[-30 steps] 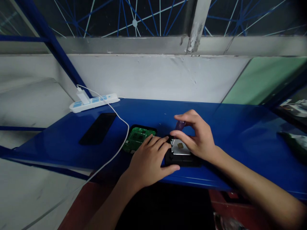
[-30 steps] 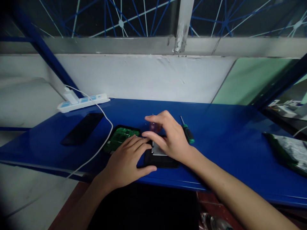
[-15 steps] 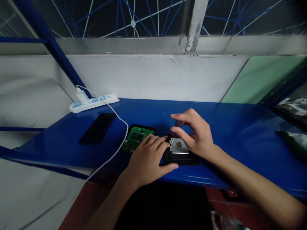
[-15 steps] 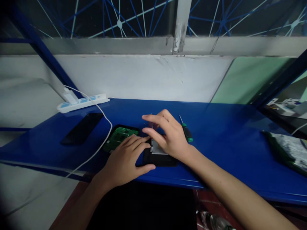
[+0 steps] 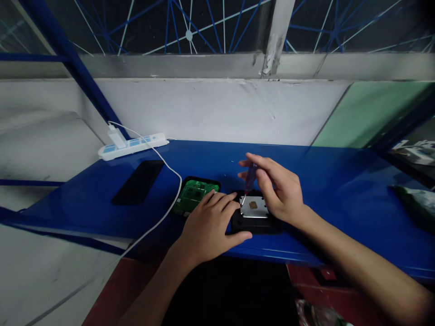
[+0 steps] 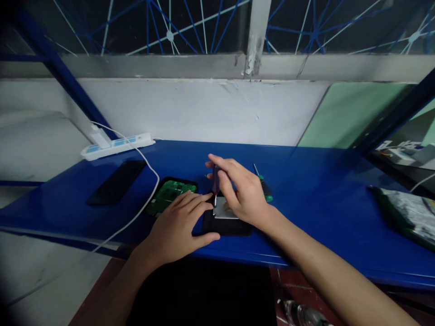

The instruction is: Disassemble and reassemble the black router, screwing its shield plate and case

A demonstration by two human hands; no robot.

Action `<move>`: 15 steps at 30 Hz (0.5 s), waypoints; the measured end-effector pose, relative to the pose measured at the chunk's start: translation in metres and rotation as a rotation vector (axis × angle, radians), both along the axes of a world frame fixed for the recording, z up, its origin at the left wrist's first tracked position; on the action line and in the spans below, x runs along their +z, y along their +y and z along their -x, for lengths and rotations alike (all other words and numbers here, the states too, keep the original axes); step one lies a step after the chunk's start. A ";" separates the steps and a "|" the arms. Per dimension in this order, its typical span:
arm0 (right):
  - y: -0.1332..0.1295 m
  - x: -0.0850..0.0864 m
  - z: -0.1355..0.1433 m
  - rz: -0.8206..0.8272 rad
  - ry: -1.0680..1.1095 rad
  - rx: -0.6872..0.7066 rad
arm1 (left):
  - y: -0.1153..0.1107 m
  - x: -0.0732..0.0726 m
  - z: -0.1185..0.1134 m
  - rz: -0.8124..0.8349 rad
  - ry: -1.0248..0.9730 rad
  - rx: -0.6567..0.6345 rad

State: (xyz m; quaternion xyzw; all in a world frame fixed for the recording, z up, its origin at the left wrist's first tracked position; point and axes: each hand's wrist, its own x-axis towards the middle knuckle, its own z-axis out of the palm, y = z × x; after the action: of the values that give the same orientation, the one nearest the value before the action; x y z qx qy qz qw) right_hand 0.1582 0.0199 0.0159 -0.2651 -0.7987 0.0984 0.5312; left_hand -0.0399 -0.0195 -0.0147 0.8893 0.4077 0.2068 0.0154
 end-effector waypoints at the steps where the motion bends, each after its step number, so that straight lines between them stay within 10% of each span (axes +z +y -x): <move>1: 0.001 0.000 0.000 -0.007 0.001 -0.013 | 0.000 0.000 0.000 -0.004 -0.001 -0.002; 15: -0.001 0.000 0.002 -0.028 -0.004 -0.005 | 0.000 0.001 0.000 0.000 0.009 0.007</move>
State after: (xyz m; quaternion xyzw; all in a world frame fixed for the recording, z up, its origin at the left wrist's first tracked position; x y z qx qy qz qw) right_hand 0.1566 0.0193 0.0160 -0.2599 -0.8003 0.0852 0.5336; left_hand -0.0398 -0.0194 -0.0140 0.8887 0.4109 0.2029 0.0128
